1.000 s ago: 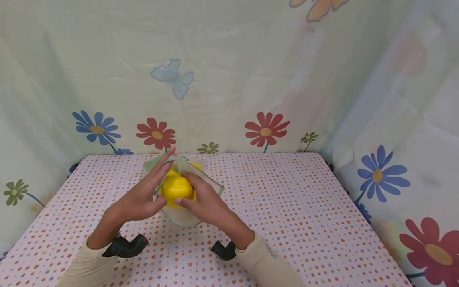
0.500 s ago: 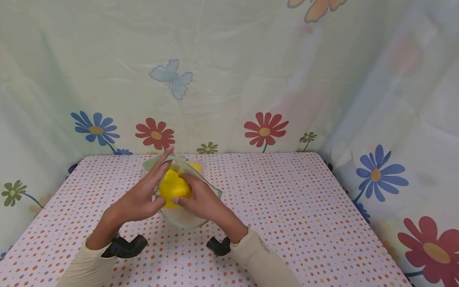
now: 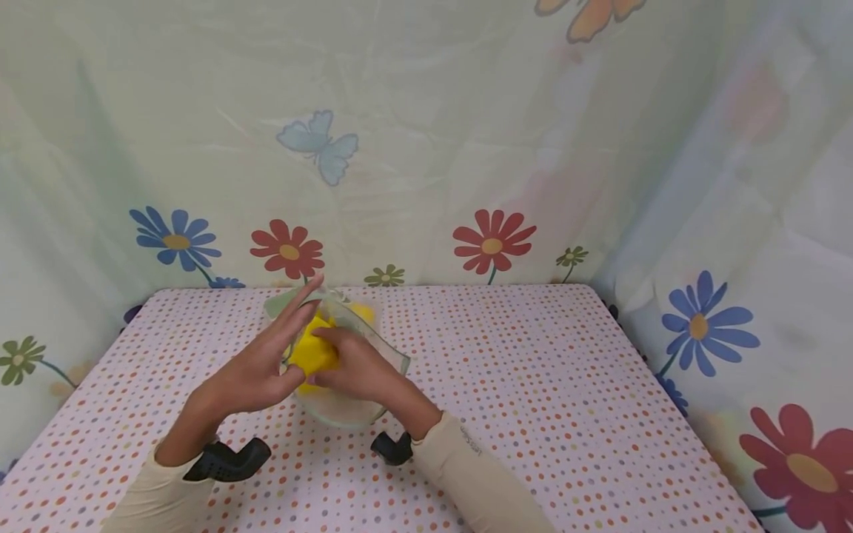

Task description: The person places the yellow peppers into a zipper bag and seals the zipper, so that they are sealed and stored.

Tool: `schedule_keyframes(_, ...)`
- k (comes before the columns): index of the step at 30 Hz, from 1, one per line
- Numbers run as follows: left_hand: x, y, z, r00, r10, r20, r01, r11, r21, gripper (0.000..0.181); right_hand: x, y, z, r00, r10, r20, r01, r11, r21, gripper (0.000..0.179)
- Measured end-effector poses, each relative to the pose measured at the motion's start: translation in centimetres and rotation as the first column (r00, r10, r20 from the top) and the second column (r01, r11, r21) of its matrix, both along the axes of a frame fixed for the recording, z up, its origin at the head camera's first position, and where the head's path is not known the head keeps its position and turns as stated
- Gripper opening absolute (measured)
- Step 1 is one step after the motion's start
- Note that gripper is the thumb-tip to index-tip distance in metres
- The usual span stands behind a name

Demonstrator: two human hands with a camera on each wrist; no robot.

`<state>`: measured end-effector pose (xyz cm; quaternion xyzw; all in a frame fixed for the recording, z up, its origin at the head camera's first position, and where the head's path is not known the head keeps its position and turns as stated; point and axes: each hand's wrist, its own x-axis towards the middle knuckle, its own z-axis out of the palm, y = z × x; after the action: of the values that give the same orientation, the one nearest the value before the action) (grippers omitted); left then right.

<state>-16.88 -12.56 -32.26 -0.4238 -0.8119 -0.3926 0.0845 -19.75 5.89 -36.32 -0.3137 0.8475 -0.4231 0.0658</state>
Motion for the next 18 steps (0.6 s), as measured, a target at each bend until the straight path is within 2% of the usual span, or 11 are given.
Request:
schedule_keyframes(4, 0.1, -0.2, 0.1, 1.000, 0.018, -0.010, -0.018, 1.000, -0.004, 0.089, 0.2, 0.0, -0.1, 1.000, -0.004, 0.007, 0.005, 1.000, -0.011, 0.065)
schedule_keyframes(7, 0.2, -0.3, 0.3, 0.999, 0.033, -0.011, -0.033, 0.999, -0.003, 0.089, 0.5, 0.5, 0.1, 1.000, -0.001, -0.026, 0.001, 1.000, -0.021, 0.067)
schedule_keyframes(14, 0.0, -0.5, 0.4, 0.999, 0.039, -0.037, -0.039, 0.999, -0.007, 0.087, 1.3, 1.7, 0.9, 0.991, 0.016, -0.134, -0.023, 0.998, -0.055, 0.056)
schedule_keyframes(18, 0.0, -0.5, 0.5, 0.999, 0.035, -0.037, -0.035, 0.999, -0.005, 0.088, 1.9, 2.2, 1.4, 0.990, 0.015, -0.144, -0.028, 0.995, -0.091, 0.055)
